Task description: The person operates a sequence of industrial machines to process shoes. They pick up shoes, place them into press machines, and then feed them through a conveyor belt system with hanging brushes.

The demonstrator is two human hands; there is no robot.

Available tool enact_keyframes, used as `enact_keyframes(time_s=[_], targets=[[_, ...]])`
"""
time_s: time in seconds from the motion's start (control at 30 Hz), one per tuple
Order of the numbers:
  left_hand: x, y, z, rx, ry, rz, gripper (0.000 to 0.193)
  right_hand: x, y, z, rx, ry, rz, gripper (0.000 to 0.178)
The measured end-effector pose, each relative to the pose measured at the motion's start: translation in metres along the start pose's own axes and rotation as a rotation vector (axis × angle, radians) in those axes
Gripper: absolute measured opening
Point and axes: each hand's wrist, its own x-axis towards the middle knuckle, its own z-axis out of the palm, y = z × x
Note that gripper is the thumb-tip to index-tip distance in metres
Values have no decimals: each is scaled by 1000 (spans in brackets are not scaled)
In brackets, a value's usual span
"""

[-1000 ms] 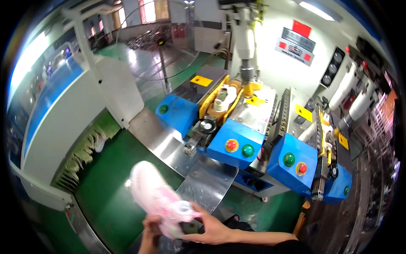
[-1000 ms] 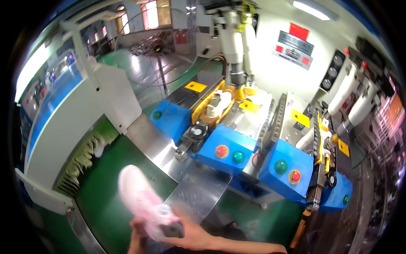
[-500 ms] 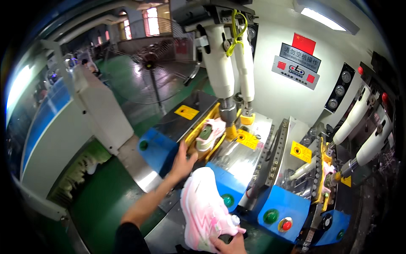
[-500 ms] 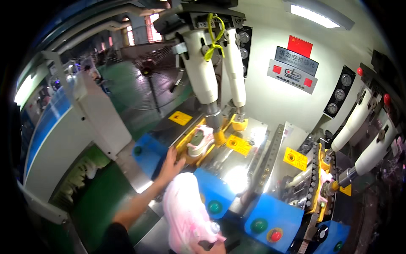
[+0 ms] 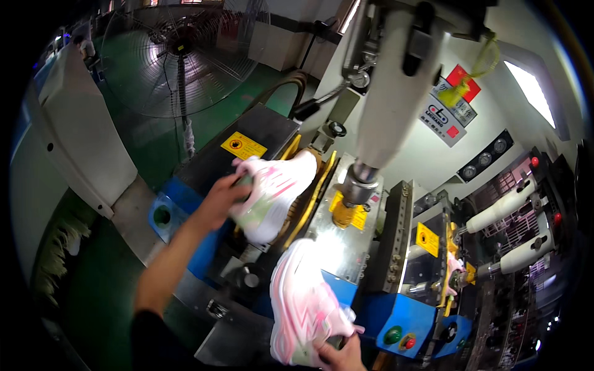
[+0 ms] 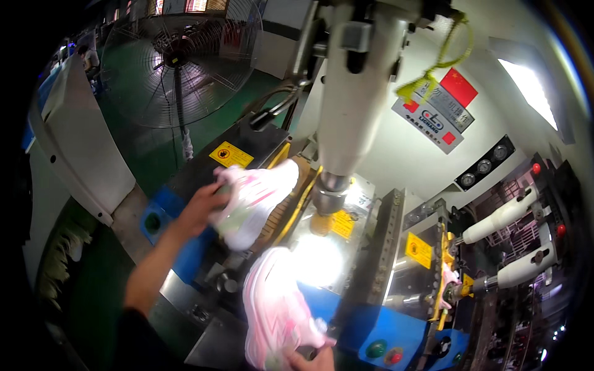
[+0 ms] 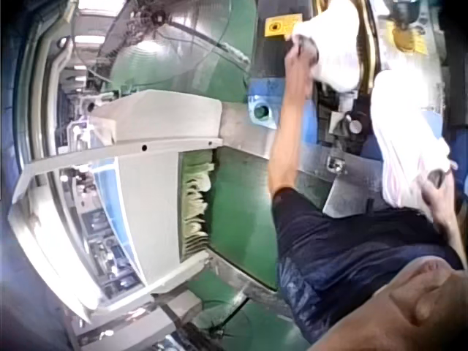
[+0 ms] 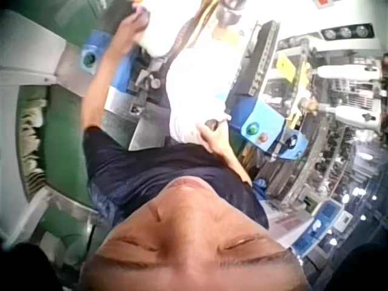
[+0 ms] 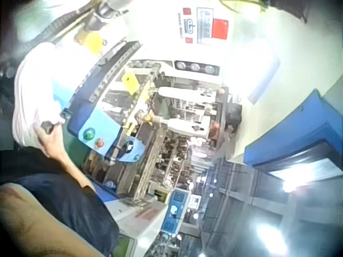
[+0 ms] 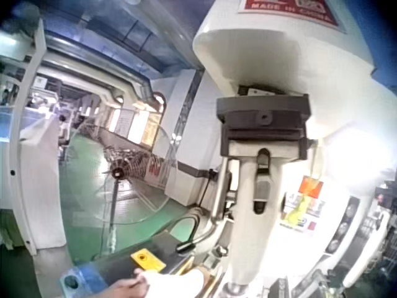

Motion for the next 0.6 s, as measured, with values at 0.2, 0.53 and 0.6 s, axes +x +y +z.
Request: enact_keyframes(time_s=[0.2, 0.53, 0.6], targets=[[-205, -53, -64, -399, 595, 276, 49, 134, -104, 26, 429, -139, 61, 30], [-422, -105, -56, 441, 1032, 126, 50, 342, -96, 137, -399, 567, -380, 72], [-445, -132, -55, -85, 1032, 161, 45, 344, -93, 115, -408, 429, -447, 70]])
